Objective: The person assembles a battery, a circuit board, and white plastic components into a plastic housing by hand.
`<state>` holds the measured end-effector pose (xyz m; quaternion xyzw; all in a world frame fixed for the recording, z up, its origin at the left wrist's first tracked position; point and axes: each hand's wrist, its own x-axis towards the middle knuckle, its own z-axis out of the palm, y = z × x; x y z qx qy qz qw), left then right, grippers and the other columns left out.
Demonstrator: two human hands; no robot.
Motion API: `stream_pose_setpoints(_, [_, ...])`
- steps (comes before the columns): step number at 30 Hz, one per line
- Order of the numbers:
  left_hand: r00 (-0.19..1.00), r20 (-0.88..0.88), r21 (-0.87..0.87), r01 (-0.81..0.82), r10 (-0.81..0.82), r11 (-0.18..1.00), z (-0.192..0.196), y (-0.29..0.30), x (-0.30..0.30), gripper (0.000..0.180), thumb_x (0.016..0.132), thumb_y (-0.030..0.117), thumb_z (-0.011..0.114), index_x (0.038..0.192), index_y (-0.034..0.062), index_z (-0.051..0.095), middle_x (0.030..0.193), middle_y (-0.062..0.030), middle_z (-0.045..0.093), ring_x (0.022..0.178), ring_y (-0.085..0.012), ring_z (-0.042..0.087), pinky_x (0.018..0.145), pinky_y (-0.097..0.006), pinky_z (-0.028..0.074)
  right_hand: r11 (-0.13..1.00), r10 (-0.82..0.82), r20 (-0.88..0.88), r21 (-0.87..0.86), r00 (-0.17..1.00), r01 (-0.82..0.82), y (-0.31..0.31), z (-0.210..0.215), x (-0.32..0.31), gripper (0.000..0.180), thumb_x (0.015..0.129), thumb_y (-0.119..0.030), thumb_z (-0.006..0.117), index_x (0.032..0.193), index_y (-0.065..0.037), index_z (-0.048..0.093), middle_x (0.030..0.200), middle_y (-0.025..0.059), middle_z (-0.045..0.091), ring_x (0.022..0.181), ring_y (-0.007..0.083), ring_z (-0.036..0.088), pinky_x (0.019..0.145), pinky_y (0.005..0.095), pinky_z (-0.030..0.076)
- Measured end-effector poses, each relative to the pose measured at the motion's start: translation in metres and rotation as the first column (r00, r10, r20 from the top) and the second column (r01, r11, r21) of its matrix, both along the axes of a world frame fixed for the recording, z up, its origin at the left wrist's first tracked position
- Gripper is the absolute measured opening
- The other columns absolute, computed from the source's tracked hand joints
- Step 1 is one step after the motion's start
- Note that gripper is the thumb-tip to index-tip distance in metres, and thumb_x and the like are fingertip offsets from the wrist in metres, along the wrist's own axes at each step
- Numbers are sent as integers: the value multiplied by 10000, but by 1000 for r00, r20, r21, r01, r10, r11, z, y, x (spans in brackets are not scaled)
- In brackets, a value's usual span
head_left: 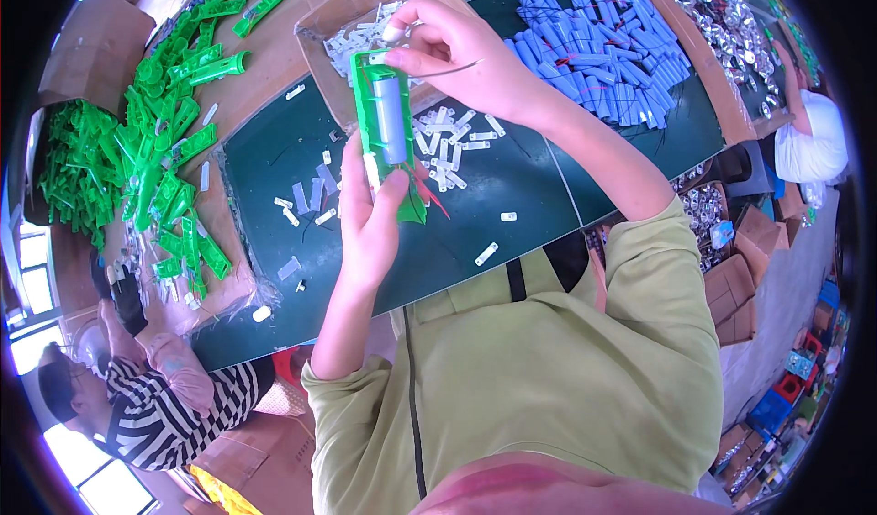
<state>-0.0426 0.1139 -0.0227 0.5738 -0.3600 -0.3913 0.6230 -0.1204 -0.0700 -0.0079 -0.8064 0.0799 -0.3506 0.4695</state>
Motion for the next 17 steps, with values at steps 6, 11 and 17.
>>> stream_pose_setpoints(6, [997,51,44,59,-61,997,12,-19,-1,487,856,110,446,1316,28,309,869,-109,558,715,-146,564,658,-284,497,995,18,91,97,996,-26,-14,1,-3,172,865,-151,607,985,-51,536,654,37,574,594,89,522,555,246,370])
stream_pose_setpoints(11, [985,145,62,80,-88,995,17,-31,1,490,860,47,467,1322,18,308,848,-68,553,720,-113,544,649,-256,460,998,-51,5,25,999,51,-21,3,-14,189,883,-109,562,1061,-60,523,804,78,588,681,106,544,643,278,420])
stream_pose_setpoints(17, [985,22,106,170,-174,980,18,-35,3,484,858,68,473,1318,14,330,847,-76,556,713,-125,548,639,-259,465,996,-73,-209,32,975,81,-31,6,-32,436,911,-180,549,1306,-105,379,721,21,562,561,48,433,485,214,333])
